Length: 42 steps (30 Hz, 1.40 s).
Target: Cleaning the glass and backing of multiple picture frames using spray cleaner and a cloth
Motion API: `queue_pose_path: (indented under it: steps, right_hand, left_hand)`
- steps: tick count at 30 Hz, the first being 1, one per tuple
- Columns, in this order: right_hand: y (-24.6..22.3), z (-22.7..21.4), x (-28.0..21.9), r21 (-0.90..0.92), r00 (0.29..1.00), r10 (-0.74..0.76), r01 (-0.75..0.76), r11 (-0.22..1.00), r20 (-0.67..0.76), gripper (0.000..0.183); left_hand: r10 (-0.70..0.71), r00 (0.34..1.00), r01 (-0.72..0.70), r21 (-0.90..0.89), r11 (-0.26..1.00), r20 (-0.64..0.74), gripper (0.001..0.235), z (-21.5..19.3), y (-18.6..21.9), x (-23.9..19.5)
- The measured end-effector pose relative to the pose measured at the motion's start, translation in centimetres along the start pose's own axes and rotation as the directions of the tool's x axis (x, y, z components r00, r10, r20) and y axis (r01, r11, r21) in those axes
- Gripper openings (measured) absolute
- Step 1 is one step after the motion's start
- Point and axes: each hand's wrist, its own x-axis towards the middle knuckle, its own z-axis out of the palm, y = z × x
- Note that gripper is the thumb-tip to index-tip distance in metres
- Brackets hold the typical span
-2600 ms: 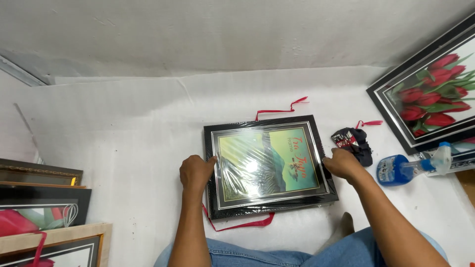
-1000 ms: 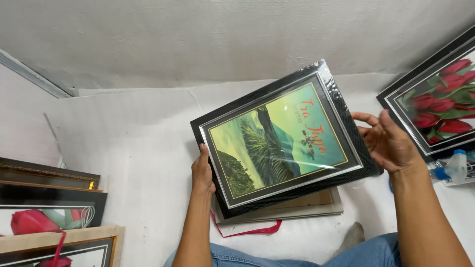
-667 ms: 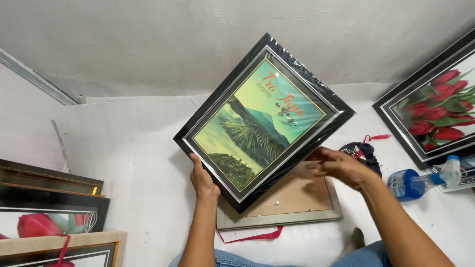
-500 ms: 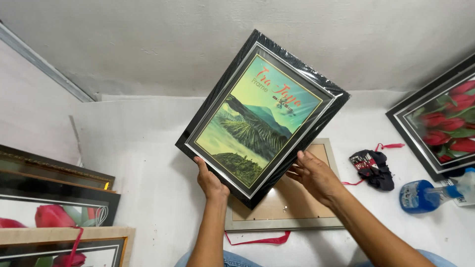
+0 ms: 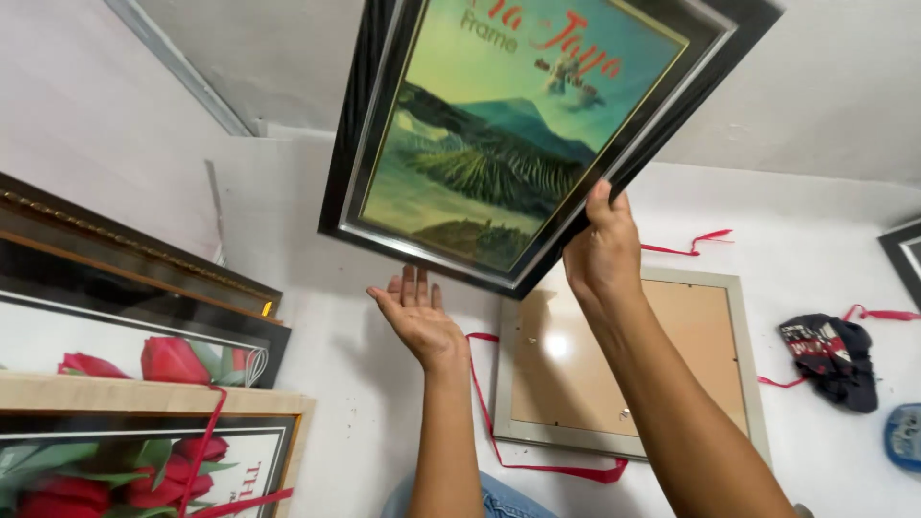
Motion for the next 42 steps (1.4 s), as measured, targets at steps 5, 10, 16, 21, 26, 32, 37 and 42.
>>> queue_pose_path:
  steps: [5, 10, 16, 21, 26, 32, 37, 42]
  right_hand:
    - [1.3, 5.3, 5.0, -0.075, 0.966, -0.242, 0.249, 0.966, 0.094, 0.023]
    - [3.8, 6.8, 8.2, -0.164, 0.956, -0.285, 0.294, 0.942, 0.075, 0.015]
    - [8.8, 5.0, 11.7, -0.227, 0.961, -0.273, 0.278, 0.933, 0.051, 0.015]
    - [8.6, 5.3, 11.3, -0.257, 0.973, -0.164, 0.202, 0.945, 0.161, 0.013]
    - [8.8, 5.4, 11.3, -0.274, 0.977, -0.133, 0.175, 0.946, 0.164, 0.014]
    - [10.6, 4.0, 12.0, -0.308, 0.98, -0.127, 0.17, 0.936, 0.155, 0.017]
    - [9.6, 4.5, 11.4, -0.4, 0.98, -0.076, 0.145, 0.905, 0.183, 0.036]
    - [4.4, 1.3, 8.5, -0.641, 0.997, -0.056, 0.071, 0.764, 0.044, 0.063]
  left_hand:
    - [-0.298, 0.951, 0.298, -0.011, 0.954, -0.078, 0.073, -1.4, -2.5, 1.1]
    - [-0.43, 0.902, 0.431, 0.046, 0.901, -0.025, 0.084, -0.6, -3.8, -0.2]
    - [-0.468, 0.883, 0.469, 0.037, 0.883, -0.017, 0.078, -0.7, -4.5, -0.1]
    - [-0.517, 0.855, 0.519, 0.08, 0.851, -0.045, 0.069, 0.8, -2.6, -0.7]
    - [-0.542, 0.839, 0.543, 0.085, 0.835, -0.045, 0.064, 1.1, -2.8, -0.9]
    - [-0.536, 0.843, 0.537, 0.085, 0.839, -0.035, 0.062, 0.9, -3.0, -1.0]
    - [-0.535, 0.845, 0.525, 0.169, 0.834, 0.016, 0.062, 0.5, -3.3, -0.3]
    - [-0.438, 0.895, 0.348, 0.473, 0.809, 0.09, 0.051, -1.6, -5.9, 0.5]
